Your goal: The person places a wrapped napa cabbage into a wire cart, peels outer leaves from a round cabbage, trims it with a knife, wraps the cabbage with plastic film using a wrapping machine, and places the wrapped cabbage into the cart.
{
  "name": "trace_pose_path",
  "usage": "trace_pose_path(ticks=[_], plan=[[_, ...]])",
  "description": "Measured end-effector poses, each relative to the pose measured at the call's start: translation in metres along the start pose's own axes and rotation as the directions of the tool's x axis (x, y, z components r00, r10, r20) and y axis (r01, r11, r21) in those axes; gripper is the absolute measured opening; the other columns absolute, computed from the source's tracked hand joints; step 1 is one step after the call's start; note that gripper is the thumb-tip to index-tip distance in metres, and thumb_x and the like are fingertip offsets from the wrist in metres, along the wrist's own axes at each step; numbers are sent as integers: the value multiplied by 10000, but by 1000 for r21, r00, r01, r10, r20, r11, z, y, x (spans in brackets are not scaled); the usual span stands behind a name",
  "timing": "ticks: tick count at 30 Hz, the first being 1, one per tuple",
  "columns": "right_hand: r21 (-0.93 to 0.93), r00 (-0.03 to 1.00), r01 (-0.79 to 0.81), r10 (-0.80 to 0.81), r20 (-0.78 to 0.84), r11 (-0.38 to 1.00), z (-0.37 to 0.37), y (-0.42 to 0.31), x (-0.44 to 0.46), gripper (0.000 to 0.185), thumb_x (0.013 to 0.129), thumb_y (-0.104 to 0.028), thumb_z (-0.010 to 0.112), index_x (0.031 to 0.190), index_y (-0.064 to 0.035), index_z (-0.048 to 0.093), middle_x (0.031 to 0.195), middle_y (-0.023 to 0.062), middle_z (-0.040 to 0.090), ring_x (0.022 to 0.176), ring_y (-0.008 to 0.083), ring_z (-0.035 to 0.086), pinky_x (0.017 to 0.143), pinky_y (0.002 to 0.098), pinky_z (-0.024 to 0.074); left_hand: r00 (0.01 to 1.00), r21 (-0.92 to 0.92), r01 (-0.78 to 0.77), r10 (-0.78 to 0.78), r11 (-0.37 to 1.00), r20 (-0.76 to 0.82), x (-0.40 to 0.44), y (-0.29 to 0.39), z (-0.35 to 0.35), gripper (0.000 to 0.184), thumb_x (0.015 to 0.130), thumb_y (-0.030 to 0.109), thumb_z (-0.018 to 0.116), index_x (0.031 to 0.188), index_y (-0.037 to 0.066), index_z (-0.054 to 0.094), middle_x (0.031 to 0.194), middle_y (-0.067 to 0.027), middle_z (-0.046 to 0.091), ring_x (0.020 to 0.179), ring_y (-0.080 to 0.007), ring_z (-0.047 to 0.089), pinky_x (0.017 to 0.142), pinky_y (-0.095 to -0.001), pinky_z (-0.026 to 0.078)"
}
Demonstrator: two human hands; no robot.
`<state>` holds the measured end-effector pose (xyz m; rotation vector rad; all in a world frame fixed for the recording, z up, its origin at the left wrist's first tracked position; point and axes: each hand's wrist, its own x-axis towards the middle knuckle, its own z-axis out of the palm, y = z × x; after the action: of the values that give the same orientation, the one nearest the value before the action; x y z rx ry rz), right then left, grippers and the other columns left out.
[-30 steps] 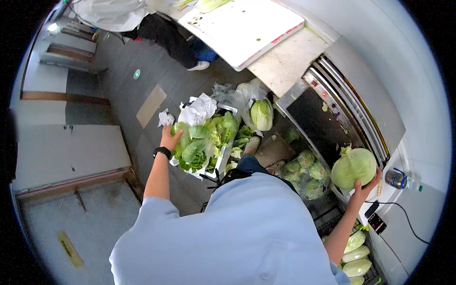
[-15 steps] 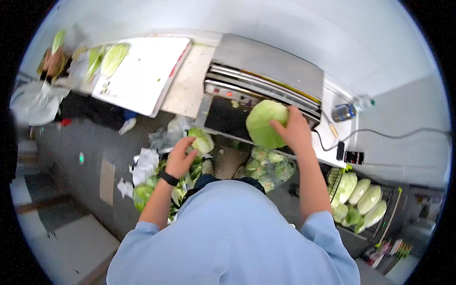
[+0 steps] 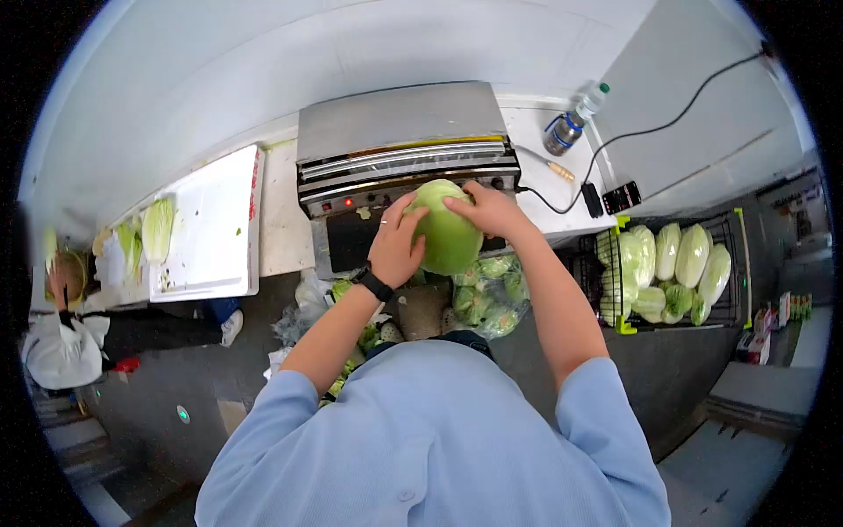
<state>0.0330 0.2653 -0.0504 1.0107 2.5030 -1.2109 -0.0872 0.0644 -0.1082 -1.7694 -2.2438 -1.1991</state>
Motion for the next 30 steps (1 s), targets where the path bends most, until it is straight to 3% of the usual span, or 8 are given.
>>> trace_pose_path(ticks=[3,9,13,16,19,22,25,30], plan=[[88,1000,-17,17,-5,996,9,-3,-2,893,870,-716,573,1410,-12,470,1044,214,696,714,281,719,527,364,579,998,-119,-57,58,991,8,4,9,-2,490,783,63,710,1251,97,570,1352,-138,509,1239,-389,504,1014,-468,462],[269,997,-37,17,77,962,12,-6,-9,843,915,-693,514,1555,-169,348,1107,225,683,726,296,717,542,354,601,989,-127,-138,144,982,34,13,8,-18,436,790,86,708,1205,86,572,1198,-135,540,1119,-366,546,953,-455,478],[247,998,-50,36,60,968,13,-13,-10,828,923,-689,501,1561,-185,342,1148,218,677,716,300,720,513,354,586,973,-206,-23,69,978,220,31,0,-30,352,773,50,708,1094,63,564,1070,-134,532,1034,-351,559,886,-434,478],[185,997,-72,64,49,980,8,-33,-19,795,937,-676,485,1533,-158,393,1204,247,653,906,353,719,692,418,605,969,-106,-136,155,985,192,40,-3,-37,277,770,17,679,1009,58,546,1028,-132,537,1011,-360,560,869,-442,475],[-268,962,15,-87,-260,963,34,-15,5,685,983,-611,480,1499,-161,457,1255,246,626,1127,369,641,957,429,522,955,-126,-256,271,959,123,44,-11,-41,234,789,-24,647,990,48,553,1022,-135,563,992,-368,576,852,-444,485],[110,900,320,-266,-345,941,51,-12,10,602,1009,-516,507,1480,-142,480,1352,271,570,1316,382,517,1114,422,385,926,-74,-372,375,925,37,28,-20,-36,222,792,-61,626,982,32,559,1030,-140,585,973,-377,591,828,-444,497],[228,921,348,-286,-265,909,54,-8,24,586,1016,-448,534,1490,-113,453,1378,266,561,1314,362,530,1095,399,405,941,-41,-331,333,943,69,2,-28,-39,258,775,-37,636,1014,30,565,1028,-135,592,946,-364,587,852,-424,514],[152,957,228,-193,-218,962,50,-31,14,814,883,-567,657,1487,-66,440,1384,261,565,1299,363,544,1056,430,449,944,-51,-308,312,950,106,-3,-22,-44,299,758,-29,653,1044,41,602,1029,-137,590,941,-349,596,849,-428,515]])
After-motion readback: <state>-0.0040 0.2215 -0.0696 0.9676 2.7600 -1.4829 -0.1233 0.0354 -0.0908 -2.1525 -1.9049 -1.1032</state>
